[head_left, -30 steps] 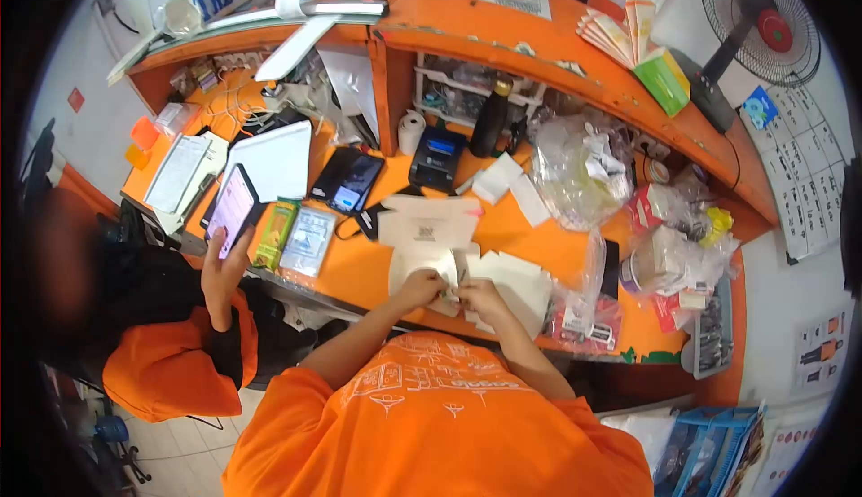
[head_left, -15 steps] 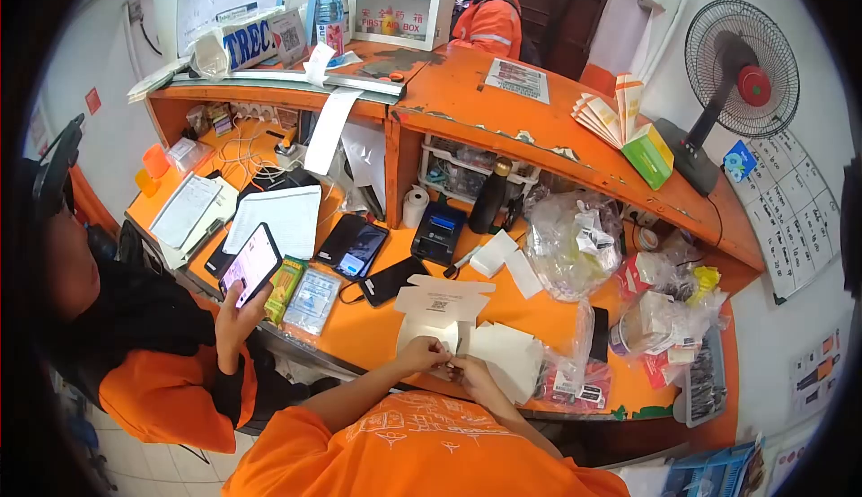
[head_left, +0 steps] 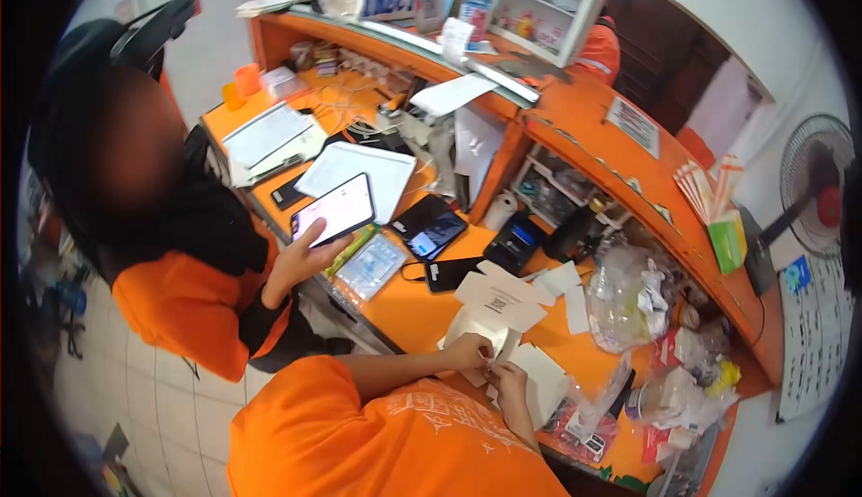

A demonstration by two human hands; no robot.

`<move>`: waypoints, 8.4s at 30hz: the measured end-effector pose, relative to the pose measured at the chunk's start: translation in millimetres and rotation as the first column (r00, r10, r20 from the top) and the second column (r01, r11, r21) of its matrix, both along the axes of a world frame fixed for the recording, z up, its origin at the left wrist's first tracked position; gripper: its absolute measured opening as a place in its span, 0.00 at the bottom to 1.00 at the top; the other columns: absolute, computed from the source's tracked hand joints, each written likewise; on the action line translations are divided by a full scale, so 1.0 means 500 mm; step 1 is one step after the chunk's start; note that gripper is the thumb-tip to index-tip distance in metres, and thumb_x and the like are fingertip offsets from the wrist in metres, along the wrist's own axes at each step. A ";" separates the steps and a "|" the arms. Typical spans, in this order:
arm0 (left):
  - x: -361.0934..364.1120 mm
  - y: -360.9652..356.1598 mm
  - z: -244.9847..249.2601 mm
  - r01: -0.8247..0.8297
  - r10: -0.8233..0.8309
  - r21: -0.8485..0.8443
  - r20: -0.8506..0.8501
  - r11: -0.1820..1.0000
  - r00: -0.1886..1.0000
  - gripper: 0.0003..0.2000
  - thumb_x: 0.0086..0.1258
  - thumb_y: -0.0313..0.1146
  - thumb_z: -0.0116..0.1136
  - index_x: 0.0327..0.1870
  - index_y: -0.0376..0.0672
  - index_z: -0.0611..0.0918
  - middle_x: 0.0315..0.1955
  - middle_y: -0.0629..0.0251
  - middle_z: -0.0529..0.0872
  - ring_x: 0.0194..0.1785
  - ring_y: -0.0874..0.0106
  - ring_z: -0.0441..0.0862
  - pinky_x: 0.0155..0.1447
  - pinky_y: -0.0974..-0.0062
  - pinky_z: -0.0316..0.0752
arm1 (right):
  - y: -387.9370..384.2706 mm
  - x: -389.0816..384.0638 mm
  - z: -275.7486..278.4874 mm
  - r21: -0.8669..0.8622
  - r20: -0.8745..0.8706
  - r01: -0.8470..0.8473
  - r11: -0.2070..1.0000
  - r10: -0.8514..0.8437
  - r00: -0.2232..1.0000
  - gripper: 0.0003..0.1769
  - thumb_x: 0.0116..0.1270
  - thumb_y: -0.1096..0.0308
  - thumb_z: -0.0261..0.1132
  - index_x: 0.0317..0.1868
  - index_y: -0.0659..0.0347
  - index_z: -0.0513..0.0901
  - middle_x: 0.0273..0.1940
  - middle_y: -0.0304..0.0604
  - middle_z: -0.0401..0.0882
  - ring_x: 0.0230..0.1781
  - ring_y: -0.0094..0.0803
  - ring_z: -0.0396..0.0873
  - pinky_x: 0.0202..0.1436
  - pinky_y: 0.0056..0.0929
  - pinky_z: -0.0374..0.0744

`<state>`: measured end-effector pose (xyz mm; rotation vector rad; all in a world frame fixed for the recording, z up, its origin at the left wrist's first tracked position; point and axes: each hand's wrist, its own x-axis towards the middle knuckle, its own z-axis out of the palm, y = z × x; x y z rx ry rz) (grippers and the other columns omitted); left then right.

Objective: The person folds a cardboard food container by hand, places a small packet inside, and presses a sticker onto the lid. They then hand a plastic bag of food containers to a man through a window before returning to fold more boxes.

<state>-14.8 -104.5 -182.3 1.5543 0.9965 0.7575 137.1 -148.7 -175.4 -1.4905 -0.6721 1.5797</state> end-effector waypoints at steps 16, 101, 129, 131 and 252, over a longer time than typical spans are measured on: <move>-0.054 0.033 0.204 -0.521 0.687 0.732 0.101 0.438 0.719 0.32 0.49 0.31 0.60 0.59 0.39 0.63 0.49 0.46 0.69 0.52 0.54 0.68 0.59 0.65 0.60 | 0.024 0.018 0.036 0.066 0.696 -0.469 0.881 0.296 0.655 0.10 0.51 0.69 0.58 0.23 0.70 0.78 0.13 0.44 0.74 0.11 0.25 0.72 0.14 0.23 0.70; 0.025 0.016 0.394 -0.428 0.310 0.252 0.397 0.868 0.864 0.08 0.68 0.32 0.42 0.41 0.38 0.67 0.27 0.52 0.73 0.33 0.61 0.73 0.38 0.73 0.65 | 0.058 -0.034 0.360 0.843 0.400 -0.028 0.537 -0.592 0.700 0.17 0.69 0.63 0.43 0.48 0.69 0.65 0.48 0.49 0.64 0.50 0.37 0.64 0.53 0.33 0.66; 0.015 0.062 0.253 -0.401 0.320 0.367 0.262 0.839 0.910 0.09 0.67 0.32 0.46 0.31 0.36 0.68 0.14 0.58 0.68 0.19 0.75 0.68 0.25 0.74 0.62 | 0.077 -0.024 0.252 0.775 0.531 -0.157 0.612 -0.496 0.687 0.15 0.69 0.65 0.43 0.31 0.70 0.67 0.24 0.50 0.72 0.23 0.35 0.71 0.29 0.32 0.69; -0.004 0.061 0.282 -0.267 0.216 0.179 0.263 0.947 0.940 0.08 0.66 0.33 0.48 0.31 0.38 0.68 0.18 0.65 0.71 0.21 0.81 0.67 0.25 0.78 0.62 | 0.082 -0.017 0.246 0.797 0.479 -0.114 0.593 -0.506 0.717 0.15 0.69 0.65 0.43 0.29 0.69 0.66 0.22 0.46 0.70 0.22 0.29 0.70 0.27 0.29 0.68; -0.043 0.023 0.171 0.046 0.006 0.383 -0.133 0.923 0.991 0.24 0.57 0.38 0.58 0.53 0.36 0.72 0.43 0.51 0.76 0.44 0.58 0.76 0.46 0.68 0.71 | 0.054 -0.079 0.048 0.712 0.487 -0.202 0.673 -0.266 0.832 0.04 0.57 0.77 0.55 0.28 0.70 0.70 0.24 0.43 0.72 0.23 0.22 0.71 0.23 0.20 0.71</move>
